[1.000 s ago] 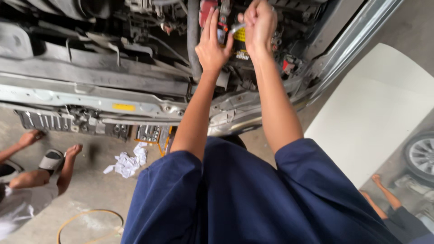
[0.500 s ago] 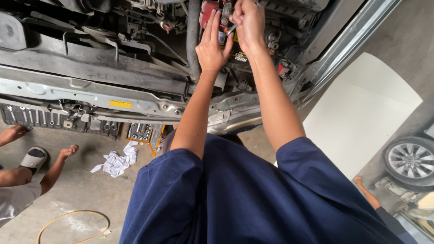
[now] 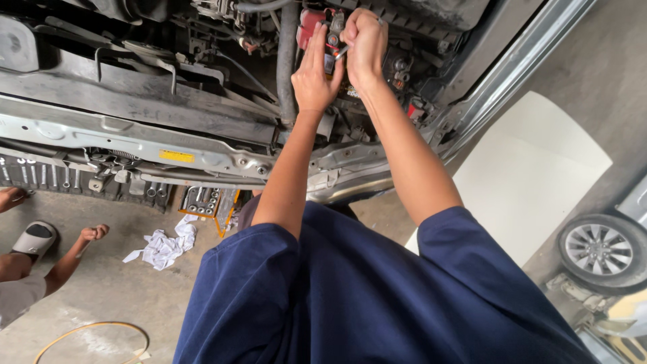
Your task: The person kneels at the front of a car with the hood open and uses a wrench to loosen the battery terminal clamps, then works the battery hold-down and terminal fittings by hand. They later reach deeper into the engine bay near the cooling fan, continuing work around the battery area.
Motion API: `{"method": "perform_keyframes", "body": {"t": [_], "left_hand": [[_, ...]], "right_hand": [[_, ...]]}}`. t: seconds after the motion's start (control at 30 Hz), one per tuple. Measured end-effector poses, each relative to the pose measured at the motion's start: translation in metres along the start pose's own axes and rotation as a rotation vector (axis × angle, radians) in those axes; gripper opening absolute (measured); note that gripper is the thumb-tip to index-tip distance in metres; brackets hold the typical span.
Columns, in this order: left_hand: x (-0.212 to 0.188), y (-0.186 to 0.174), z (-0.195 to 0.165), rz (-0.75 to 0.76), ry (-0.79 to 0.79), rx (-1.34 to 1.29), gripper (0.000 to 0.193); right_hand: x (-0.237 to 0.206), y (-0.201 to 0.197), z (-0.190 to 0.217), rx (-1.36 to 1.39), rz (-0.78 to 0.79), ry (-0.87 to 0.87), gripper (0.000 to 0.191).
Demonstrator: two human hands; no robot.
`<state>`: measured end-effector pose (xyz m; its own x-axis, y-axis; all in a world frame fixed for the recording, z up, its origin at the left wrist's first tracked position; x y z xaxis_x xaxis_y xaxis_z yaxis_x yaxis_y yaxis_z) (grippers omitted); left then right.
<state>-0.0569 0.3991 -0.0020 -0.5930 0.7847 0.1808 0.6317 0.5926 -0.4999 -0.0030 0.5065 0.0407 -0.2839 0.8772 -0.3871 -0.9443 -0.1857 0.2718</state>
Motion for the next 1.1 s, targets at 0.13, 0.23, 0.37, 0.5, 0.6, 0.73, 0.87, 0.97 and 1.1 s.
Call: {"method": "perform_keyframes", "body": {"t": [0.13,0.23,0.37,0.5,0.6,0.73,0.87,0.97,1.1], "left_hand": [[0.000,-0.001,0.000,0.033,-0.069,-0.020,0.068],[0.001,-0.002,0.000,-0.025,-0.031,0.031,0.071],[-0.002,-0.001,0.003,-0.018,-0.045,-0.018,0.068],[-0.003,-0.001,0.005,-0.022,-0.028,-0.010,0.071],[-0.001,-0.002,0.007,0.008,-0.038,-0.008,0.071],[-0.001,-0.004,0.009,0.025,-0.068,-0.002,0.069],[-0.003,-0.004,0.008,0.049,-0.090,-0.018,0.076],[-0.002,-0.006,0.007,-0.014,-0.018,-0.004,0.079],[0.000,-0.005,0.010,0.001,-0.033,0.063,0.080]], "right_hand": [[0.002,0.008,0.006,-0.126,0.100,-0.024,0.021],[-0.005,0.011,0.002,-0.215,0.134,-0.082,0.023],[-0.015,0.001,-0.007,-0.060,0.062,-0.156,0.020],[-0.018,-0.002,-0.017,-0.044,-0.039,-0.137,0.018],[-0.041,0.008,-0.023,-0.407,-0.125,-0.434,0.024],[-0.095,0.019,-0.046,-0.664,0.079,-0.884,0.013],[-0.099,-0.003,-0.050,-0.777,0.280,-0.891,0.010],[-0.093,-0.020,-0.041,-0.638,0.300,-0.841,0.012],[-0.099,-0.016,-0.043,-0.593,0.231,-0.792,0.015]]}}
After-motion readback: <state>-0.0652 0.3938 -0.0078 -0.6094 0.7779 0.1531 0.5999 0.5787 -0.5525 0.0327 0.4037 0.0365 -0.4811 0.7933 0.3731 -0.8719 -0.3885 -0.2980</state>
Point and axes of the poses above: each hand's wrist, its own x-axis towards the middle knuckle, its own y-axis out of the palm, z = x × y, the point moved 3 cm from there along x, towards the middle knuckle, and after that the axes turned 2 degrees about -x, right-handed, at the moved point
